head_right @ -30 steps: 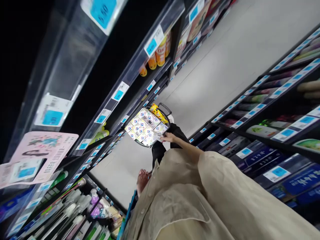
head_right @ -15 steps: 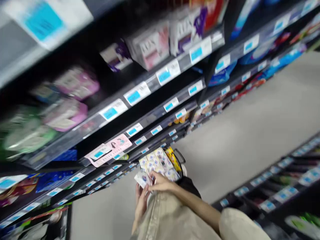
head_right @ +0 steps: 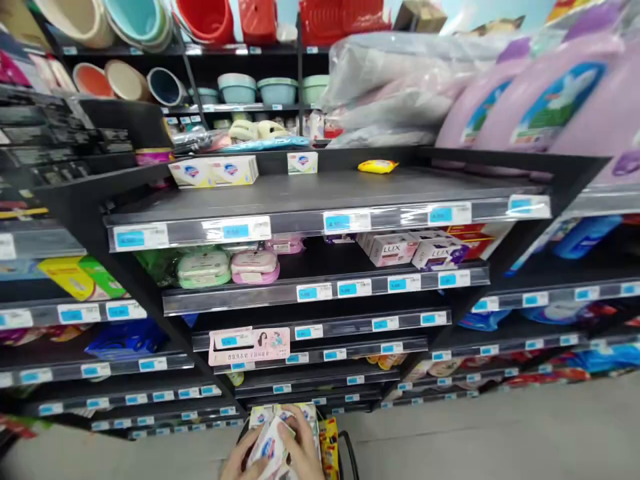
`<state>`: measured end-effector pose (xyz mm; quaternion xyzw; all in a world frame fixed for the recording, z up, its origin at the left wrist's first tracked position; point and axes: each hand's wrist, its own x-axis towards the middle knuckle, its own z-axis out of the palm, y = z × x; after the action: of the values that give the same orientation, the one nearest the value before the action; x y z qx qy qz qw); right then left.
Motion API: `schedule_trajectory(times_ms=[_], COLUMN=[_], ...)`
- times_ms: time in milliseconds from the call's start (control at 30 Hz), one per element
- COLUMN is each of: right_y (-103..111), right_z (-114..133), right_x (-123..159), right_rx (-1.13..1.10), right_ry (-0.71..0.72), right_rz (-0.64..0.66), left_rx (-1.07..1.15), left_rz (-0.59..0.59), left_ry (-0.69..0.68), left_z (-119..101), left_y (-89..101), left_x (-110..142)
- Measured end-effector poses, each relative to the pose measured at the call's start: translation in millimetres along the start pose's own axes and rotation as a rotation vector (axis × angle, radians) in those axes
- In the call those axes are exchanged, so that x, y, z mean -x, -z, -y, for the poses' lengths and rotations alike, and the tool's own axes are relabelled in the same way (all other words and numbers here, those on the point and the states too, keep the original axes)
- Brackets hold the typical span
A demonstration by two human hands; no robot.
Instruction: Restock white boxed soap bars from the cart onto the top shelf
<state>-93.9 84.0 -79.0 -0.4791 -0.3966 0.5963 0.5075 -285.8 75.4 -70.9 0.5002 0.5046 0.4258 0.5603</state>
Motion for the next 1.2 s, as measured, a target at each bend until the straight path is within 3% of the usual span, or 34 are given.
schedule_trajectory(times_ms=[33, 133, 200, 300, 567, 767, 1100, 1200], right_y=[-0.7, -5.0, -9.9, -18.8, -34.2, -38.8, -37.8, -36.3], right_z=[5.1, 26.2, 40.0, 51.7, 60.1, 65.0, 57.6, 55.5], right_x=[-1.4, 0.7, 3.4, 4.5, 12.3, 13.4, 10.8, 11.4], right_rx=[0.009, 0.019, 0.015, 0.004, 0.007, -0.092, -0.134, -0.114], right_ry=[0.010, 0.020, 0.032, 0.017, -0.121, -0.146, -0.210, -0.191], right_rz=[-0.019, -0.101, -0.068, 0.015, 0.060, 0.007, -0.169, -0.196], left_rx=[0.006, 0.070, 0.183, 0.320, 0.380, 0.393, 0.318, 0.263], left_rz=[0.006, -0.162, -0.307, -0.377, -0.410, -0.412, -0.202, -0.188], left_ry=[0.009, 0.067, 0.074, 0.081, 0.086, 0.140, 0.024, -0.015], left_z=[-12.7, -58.7, -85.3, -103.7, -96.3, -93.9, -91.8, -86.0], left_y=[-0.3, -2.6, -3.2, -1.0, 8.0, 7.2, 4.2, 1.8], left_x=[-0.7, 1.6, 1.9, -0.9, 8.9, 10.0, 19.2, 21.2])
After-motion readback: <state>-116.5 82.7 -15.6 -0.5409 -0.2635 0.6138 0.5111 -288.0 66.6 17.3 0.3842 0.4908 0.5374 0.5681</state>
